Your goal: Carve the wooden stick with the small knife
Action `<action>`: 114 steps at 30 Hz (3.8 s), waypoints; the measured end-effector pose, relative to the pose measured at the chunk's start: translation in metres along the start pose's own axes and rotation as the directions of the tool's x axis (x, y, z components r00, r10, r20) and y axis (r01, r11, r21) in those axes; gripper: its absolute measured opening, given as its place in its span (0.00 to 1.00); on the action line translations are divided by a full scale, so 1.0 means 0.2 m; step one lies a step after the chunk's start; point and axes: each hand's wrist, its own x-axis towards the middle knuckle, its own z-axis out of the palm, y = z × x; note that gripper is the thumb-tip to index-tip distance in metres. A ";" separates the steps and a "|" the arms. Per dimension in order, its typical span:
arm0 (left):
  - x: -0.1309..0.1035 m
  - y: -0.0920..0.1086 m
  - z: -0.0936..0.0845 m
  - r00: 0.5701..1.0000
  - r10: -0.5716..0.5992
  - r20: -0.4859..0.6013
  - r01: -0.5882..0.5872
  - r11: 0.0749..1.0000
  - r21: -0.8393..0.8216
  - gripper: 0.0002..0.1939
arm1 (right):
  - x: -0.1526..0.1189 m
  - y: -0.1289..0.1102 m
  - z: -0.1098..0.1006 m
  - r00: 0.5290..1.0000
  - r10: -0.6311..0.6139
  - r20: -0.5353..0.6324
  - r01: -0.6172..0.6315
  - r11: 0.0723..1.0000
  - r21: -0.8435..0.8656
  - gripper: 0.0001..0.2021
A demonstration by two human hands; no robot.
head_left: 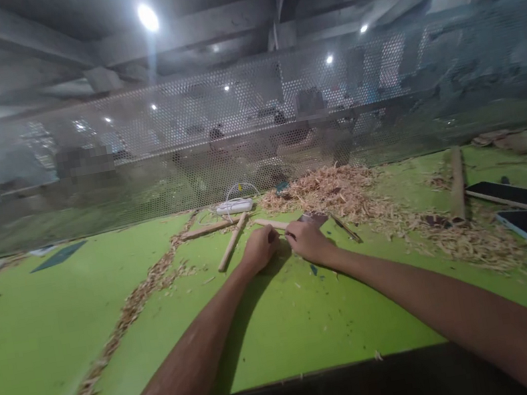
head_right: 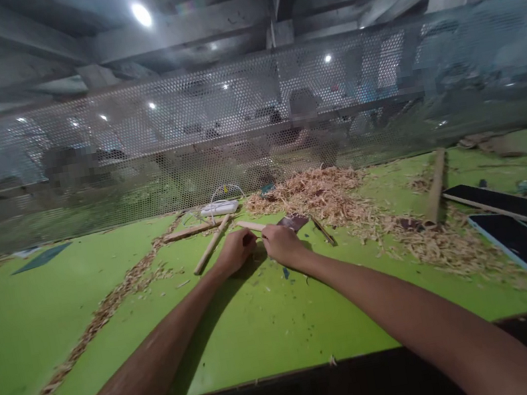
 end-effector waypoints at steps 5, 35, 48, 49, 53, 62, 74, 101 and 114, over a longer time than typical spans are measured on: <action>0.00 0.01 0.00 0.999 -0.034 -0.015 0.034 0.999 0.009 0.05 | 0.00 0.01 0.01 0.999 -0.046 0.008 0.046 0.999 0.008 0.10; 0.00 0.04 0.00 0.998 -0.070 0.001 0.069 0.997 0.037 0.04 | 0.00 -0.01 -0.02 0.998 -0.022 0.063 0.021 1.000 0.016 0.11; 0.00 0.04 0.00 0.998 -0.060 -0.013 0.061 0.996 0.065 0.04 | 0.00 -0.02 -0.02 0.997 -0.053 0.061 0.051 0.998 0.021 0.09; 0.00 0.03 0.00 0.998 -0.059 -0.011 0.060 0.996 0.064 0.04 | 0.00 -0.02 -0.02 0.997 -0.039 0.064 0.038 0.999 0.014 0.09; 0.00 0.02 0.01 0.999 -0.042 -0.022 0.043 0.999 0.030 0.03 | 0.00 -0.03 -0.03 0.998 -0.008 0.069 0.007 1.000 0.013 0.09; 0.01 0.02 0.01 0.999 0.035 0.001 -0.035 0.999 -0.023 0.07 | 0.01 -0.01 -0.02 0.999 0.021 0.041 -0.022 1.000 0.008 0.10; 0.00 0.05 -0.01 0.999 -0.003 0.038 0.003 1.000 0.004 0.07 | 0.00 -0.01 -0.03 0.996 0.054 0.066 -0.057 0.997 0.048 0.11; 0.00 0.04 0.00 1.000 0.021 0.002 -0.021 1.000 -0.001 0.05 | 0.00 -0.02 -0.04 0.998 0.029 0.061 -0.032 0.999 0.042 0.09; 0.00 0.04 -0.01 0.998 0.048 0.043 -0.048 0.999 0.015 0.08 | 0.01 -0.03 -0.05 0.996 0.049 0.075 -0.054 0.997 0.060 0.10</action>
